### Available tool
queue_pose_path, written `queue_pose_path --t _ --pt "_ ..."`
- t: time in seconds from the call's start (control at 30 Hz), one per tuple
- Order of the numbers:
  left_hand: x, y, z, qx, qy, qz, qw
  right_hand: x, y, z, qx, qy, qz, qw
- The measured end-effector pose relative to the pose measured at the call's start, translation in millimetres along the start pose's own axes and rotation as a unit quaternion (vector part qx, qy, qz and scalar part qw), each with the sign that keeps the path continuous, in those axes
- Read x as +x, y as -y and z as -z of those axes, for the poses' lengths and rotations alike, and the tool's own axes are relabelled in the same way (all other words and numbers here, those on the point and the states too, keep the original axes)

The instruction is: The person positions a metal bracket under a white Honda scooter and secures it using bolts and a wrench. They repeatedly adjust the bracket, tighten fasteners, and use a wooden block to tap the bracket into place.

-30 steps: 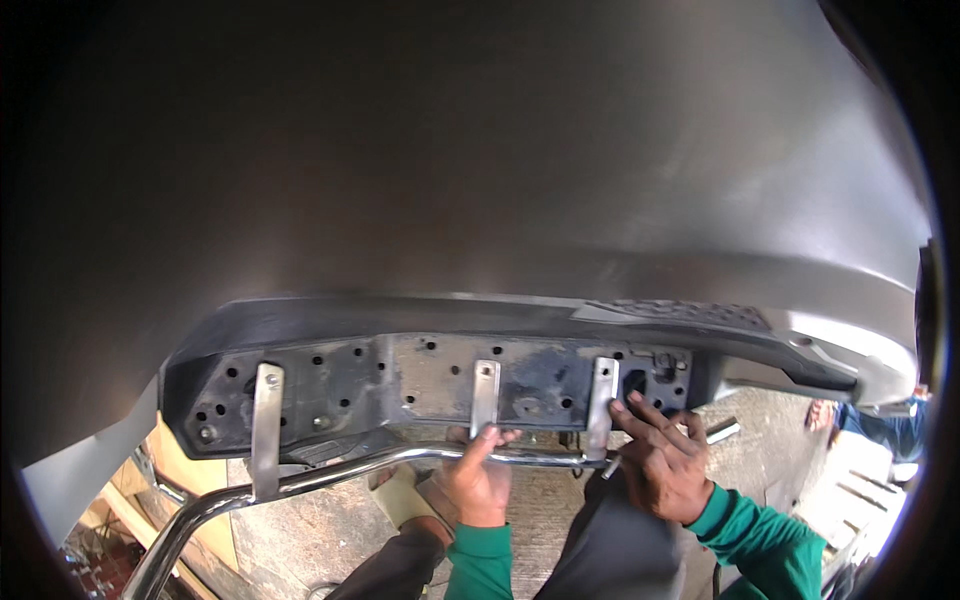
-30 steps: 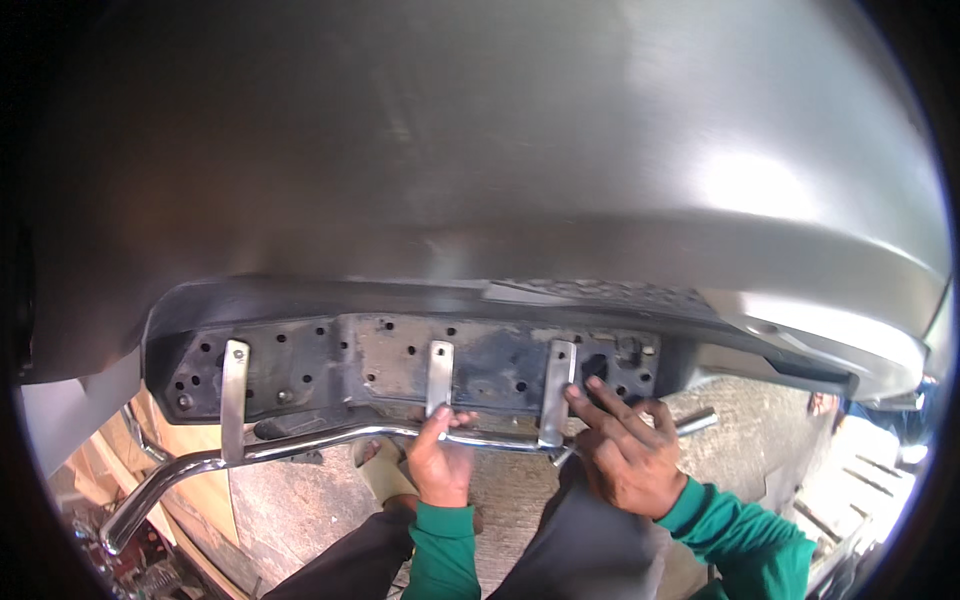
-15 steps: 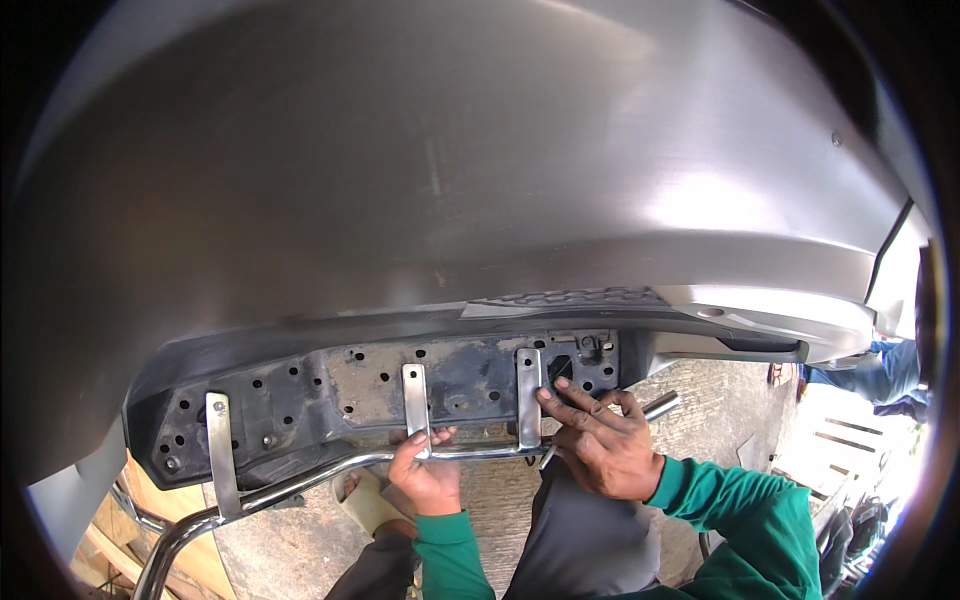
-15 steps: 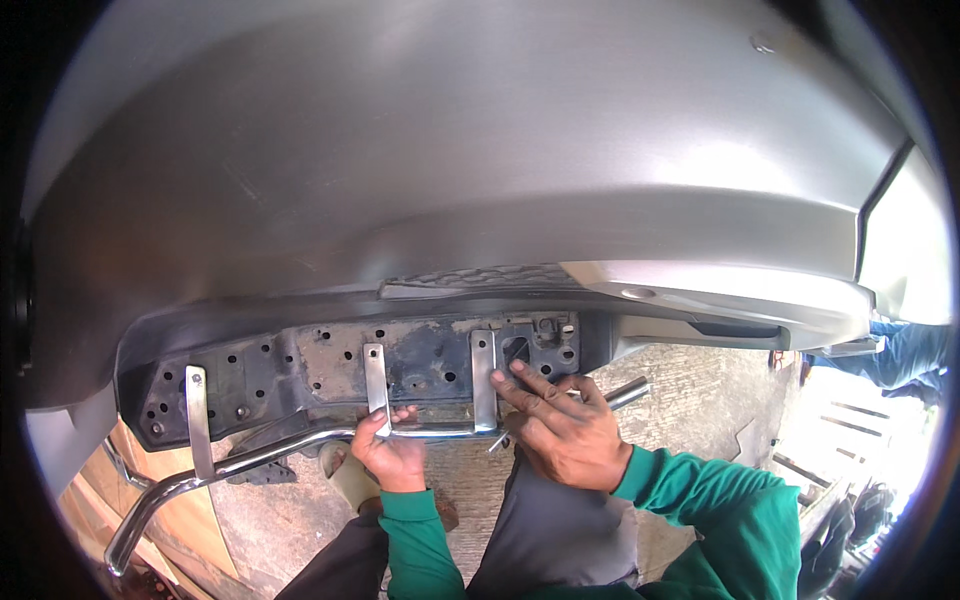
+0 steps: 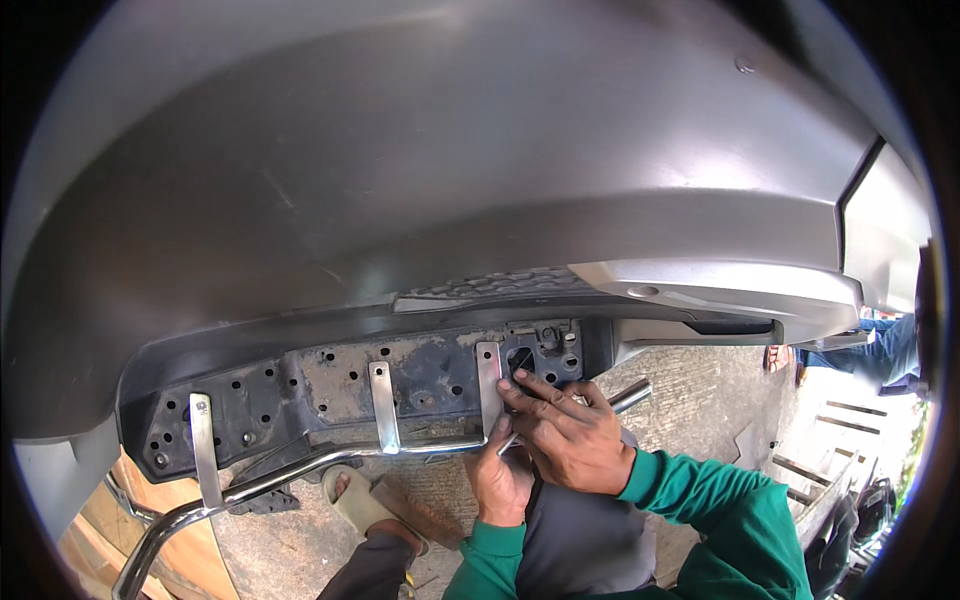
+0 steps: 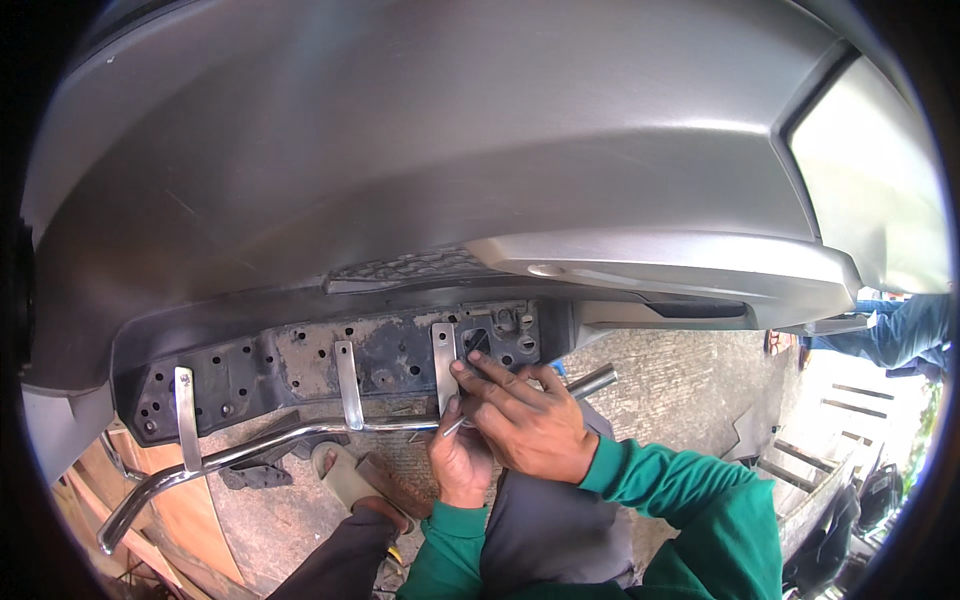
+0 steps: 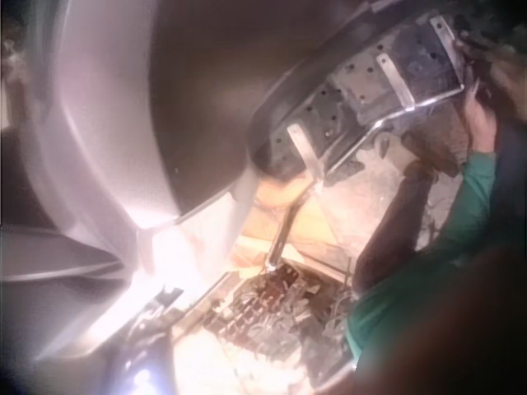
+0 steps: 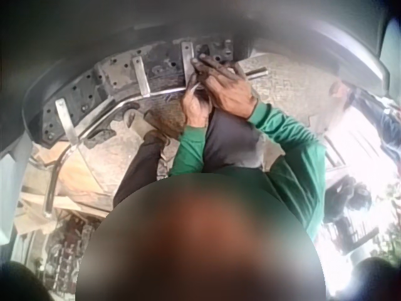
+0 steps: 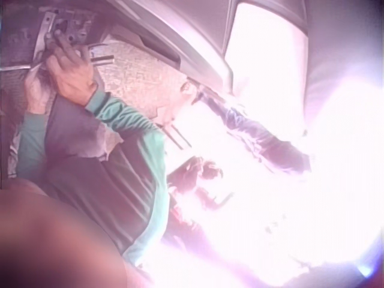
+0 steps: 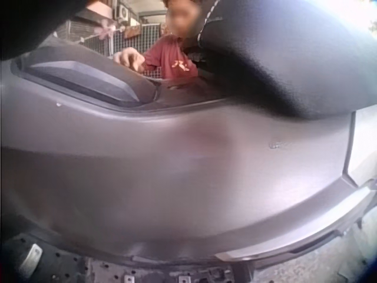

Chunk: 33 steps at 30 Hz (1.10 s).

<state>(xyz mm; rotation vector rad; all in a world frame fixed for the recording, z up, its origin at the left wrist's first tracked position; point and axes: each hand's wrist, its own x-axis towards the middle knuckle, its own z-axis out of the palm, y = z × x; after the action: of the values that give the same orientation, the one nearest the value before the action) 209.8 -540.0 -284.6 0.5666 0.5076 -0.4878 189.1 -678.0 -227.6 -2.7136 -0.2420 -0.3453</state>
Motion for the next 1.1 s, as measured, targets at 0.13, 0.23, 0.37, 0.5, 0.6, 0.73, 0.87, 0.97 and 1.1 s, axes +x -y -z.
queue_pose_path --t 0.13,0.23,0.37,0.5,0.6,0.73,0.87,0.97,1.1 --pt "10.6 -5.3 11.0 0.031 0.008 0.058 0.998 0.3 0.5 -1.7 -0.002 -0.011 -0.009 1.000" --pt "11.9 -2.1 13.9 0.026 0.003 0.054 0.998 0.7 1.6 -4.5 0.001 -0.024 -0.021 1.000" --pt "12.2 -0.4 7.4 0.027 -0.017 0.046 0.998 1.5 3.0 -7.3 -0.009 -0.033 -0.034 0.999" --pt "10.5 -2.4 0.2 0.049 -0.007 0.003 0.999 1.6 4.1 -7.7 -0.011 -0.048 -0.038 0.998" --pt "10.8 -4.8 -1.1 0.038 -0.024 0.007 0.999 1.9 4.7 -8.4 -0.005 -0.066 -0.042 0.997" --pt "13.2 -4.4 1.2 0.034 -0.024 0.021 0.999 2.5 4.3 -12.5 -0.015 -0.084 -0.045 0.995" --pt "16.7 -1.1 4.5 0.023 -0.032 0.016 0.999 3.0 1.6 -14.2 -0.013 -0.079 -0.039 0.996" --pt "17.7 0.3 7.5 0.028 -0.045 0.020 0.998 3.0 -0.1 -11.4 -0.009 -0.055 -0.033 0.998" --pt "18.8 1.3 9.1 0.032 -0.036 -0.001 0.999 4.3 -0.2 -5.8 0.011 -0.031 -0.051 0.998"
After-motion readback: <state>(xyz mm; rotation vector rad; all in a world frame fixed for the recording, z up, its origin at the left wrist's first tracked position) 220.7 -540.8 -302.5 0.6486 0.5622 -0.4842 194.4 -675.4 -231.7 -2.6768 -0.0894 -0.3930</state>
